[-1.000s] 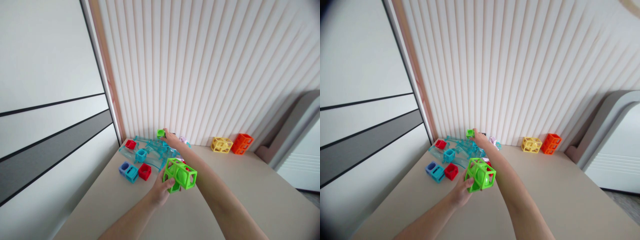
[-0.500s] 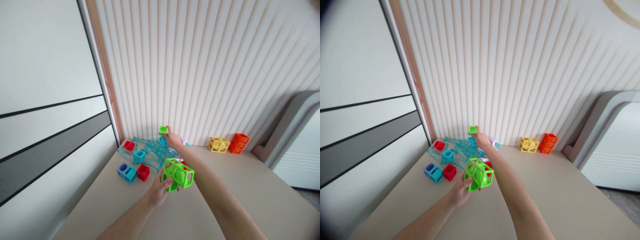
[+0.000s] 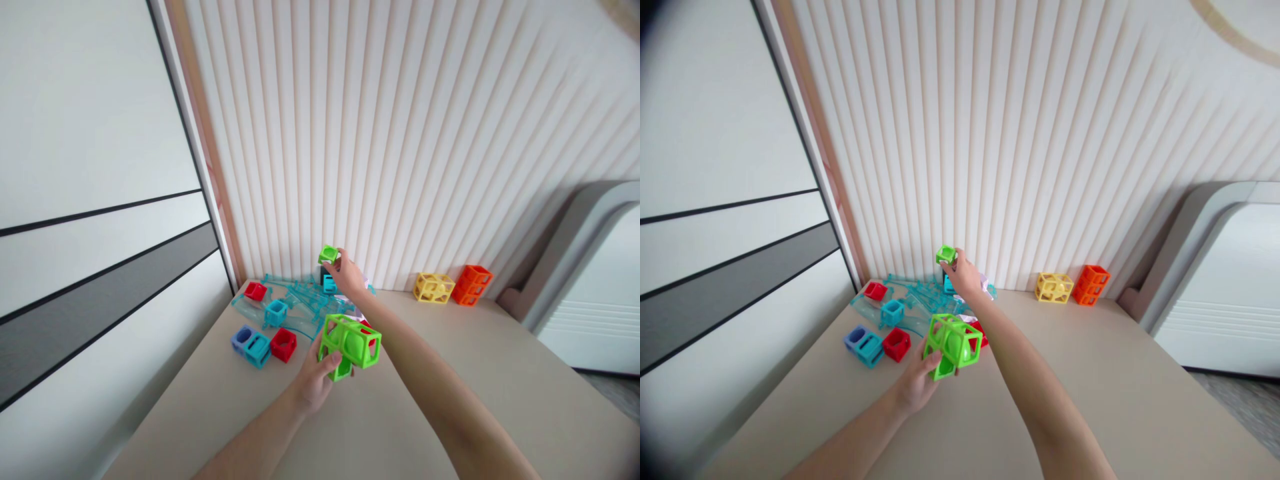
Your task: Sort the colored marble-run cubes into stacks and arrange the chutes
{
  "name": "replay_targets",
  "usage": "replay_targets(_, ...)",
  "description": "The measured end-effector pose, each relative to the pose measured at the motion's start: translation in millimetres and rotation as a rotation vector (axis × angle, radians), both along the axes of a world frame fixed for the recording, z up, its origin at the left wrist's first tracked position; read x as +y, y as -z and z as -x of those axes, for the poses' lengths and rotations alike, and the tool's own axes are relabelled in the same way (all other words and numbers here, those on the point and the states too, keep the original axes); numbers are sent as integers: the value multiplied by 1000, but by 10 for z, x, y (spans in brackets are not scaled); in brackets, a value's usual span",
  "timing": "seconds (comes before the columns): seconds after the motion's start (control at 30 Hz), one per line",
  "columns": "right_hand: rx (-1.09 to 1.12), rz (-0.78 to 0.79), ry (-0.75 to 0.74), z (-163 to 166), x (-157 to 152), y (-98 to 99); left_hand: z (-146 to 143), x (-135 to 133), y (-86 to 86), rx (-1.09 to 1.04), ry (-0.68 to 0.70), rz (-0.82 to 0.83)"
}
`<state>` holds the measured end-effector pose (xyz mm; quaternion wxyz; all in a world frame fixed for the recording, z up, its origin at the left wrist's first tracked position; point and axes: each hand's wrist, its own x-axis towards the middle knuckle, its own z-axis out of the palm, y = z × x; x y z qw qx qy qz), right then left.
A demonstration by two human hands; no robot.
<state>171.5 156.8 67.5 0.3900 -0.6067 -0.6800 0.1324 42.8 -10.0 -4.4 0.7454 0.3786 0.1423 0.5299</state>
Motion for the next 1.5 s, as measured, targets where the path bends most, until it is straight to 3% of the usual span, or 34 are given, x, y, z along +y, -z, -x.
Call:
replay_targets(0.17, 322, -62, 10, -165, -367, 39, -7, 6, -55, -14, -114, 50)
replay_targets(0.3, 536, -42, -29, -427, -862, 152, 0, 29, -88, -67, -209, 89)
replay_targets(0.4, 834, 13, 7, -576, -1241, 283, 19, 51, -100, -110, -239, 146)
replay_targets(0.5, 877, -4, 39, -591, -1515, 441, 31, 75, -98, -108, -270, 159)
replay_targets(0.6, 802, -5, -21, -510, -1681, 573, 31, 103, -76, 19, -357, 125)
replay_targets(0.7, 754, 48, -120, -432, -1789, 635, 35, 125, -42, 240, -440, 72)
replay_targets(0.83, 774, 69, -149, -381, -1867, 644, 35, 107, -35, 380, -416, -24)
replay_targets(1.33, 874, 54, -165, -287, -1876, 677, -28, -40, -64, 411, -200, -171)
replay_targets(1.5, 912, 96, -228, -267, -1877, 711, -40, -54, -81, 423, -224, -160)
